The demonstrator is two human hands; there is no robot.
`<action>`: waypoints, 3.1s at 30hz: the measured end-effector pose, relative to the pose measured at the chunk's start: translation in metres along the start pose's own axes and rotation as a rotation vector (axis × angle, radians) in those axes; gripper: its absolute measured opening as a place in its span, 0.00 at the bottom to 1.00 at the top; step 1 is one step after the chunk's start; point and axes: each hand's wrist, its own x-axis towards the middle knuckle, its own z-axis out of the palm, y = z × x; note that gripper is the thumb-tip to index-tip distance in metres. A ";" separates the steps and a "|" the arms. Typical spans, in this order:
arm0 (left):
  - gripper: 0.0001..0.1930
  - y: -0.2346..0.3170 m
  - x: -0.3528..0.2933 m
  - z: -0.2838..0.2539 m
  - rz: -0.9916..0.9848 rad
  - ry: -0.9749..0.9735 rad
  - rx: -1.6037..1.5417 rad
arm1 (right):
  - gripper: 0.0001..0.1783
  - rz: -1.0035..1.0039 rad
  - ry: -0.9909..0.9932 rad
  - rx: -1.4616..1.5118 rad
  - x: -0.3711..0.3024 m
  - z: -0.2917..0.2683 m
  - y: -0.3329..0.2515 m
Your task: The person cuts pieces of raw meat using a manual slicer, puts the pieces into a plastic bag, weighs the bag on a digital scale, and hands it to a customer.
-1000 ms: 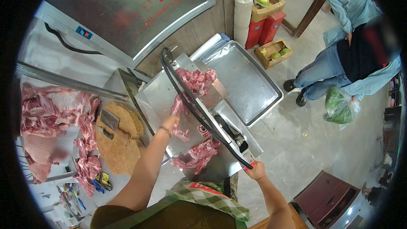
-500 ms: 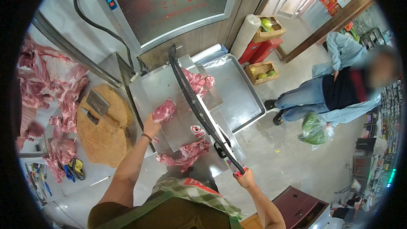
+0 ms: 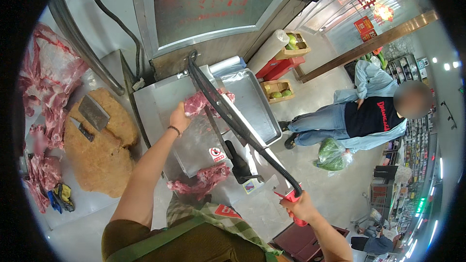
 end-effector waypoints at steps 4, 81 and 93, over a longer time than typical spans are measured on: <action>0.18 -0.003 0.003 -0.004 0.104 -0.006 -0.010 | 0.07 -0.015 -0.031 0.003 -0.028 -0.013 -0.065; 0.23 -0.012 -0.040 -0.020 0.182 -0.100 -0.024 | 0.09 -0.067 -0.020 -0.015 -0.010 -0.005 -0.014; 0.33 -0.020 0.040 0.032 0.151 0.225 0.157 | 0.06 -0.015 -0.060 -0.087 -0.056 -0.029 -0.135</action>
